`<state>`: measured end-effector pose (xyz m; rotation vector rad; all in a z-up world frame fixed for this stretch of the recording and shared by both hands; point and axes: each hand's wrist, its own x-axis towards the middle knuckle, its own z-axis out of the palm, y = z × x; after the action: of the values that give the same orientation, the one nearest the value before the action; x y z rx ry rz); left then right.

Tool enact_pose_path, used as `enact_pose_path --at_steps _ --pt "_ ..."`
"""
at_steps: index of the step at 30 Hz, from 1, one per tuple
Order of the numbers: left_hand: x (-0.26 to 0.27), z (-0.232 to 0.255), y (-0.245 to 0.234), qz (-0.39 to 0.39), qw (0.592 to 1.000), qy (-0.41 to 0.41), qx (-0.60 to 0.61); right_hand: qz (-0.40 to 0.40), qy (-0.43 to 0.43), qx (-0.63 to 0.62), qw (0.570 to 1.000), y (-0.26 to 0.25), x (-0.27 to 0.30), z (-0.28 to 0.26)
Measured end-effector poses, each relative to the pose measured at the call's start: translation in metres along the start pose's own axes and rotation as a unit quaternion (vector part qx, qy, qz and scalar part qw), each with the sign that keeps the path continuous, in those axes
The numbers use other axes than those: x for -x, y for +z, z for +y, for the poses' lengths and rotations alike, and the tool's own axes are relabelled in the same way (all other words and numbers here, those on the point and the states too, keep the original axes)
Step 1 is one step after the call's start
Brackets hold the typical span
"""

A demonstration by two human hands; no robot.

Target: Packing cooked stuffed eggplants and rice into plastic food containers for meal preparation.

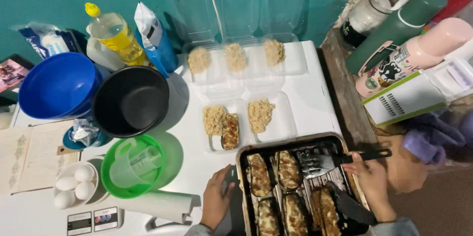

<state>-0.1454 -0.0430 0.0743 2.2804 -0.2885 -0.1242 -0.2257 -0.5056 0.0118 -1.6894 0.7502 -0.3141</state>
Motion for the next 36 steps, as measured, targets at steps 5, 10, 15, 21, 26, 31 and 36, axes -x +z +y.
enact_pose_path --at_steps 5,10,15,21,26,31,36 --pt "0.016 0.01 0.029 -0.04 0.967 -0.236 0.09 -0.045 0.007 -0.019 0.999 0.003 -0.007 -0.005" --pt "0.043 -0.051 0.085 0.012 0.97 -0.14 0.199 -0.086 0.007 -0.033 0.996 0.005 -0.013 0.001" --pt "0.054 -0.066 0.117 0.014 0.877 -0.197 0.437 -0.1 -0.007 -0.069 0.993 0.014 -0.003 0.0" --pt "0.052 -0.051 0.109 0.001 0.892 -0.26 0.37 -0.088 -0.016 -0.087 0.992 0.033 0.002 0.019" --pt "0.052 -0.061 0.116 0.008 0.863 -0.27 0.426 -0.095 0.026 -0.118 0.988 0.046 -0.005 0.024" --pt "0.057 -0.057 0.112 0.009 0.888 -0.262 0.378 -0.117 0.067 -0.154 0.979 0.048 -0.007 0.025" --pt "0.054 -0.028 0.088 -0.007 0.857 -0.306 0.415 -0.135 0.088 -0.138 0.977 0.06 0.001 0.002"
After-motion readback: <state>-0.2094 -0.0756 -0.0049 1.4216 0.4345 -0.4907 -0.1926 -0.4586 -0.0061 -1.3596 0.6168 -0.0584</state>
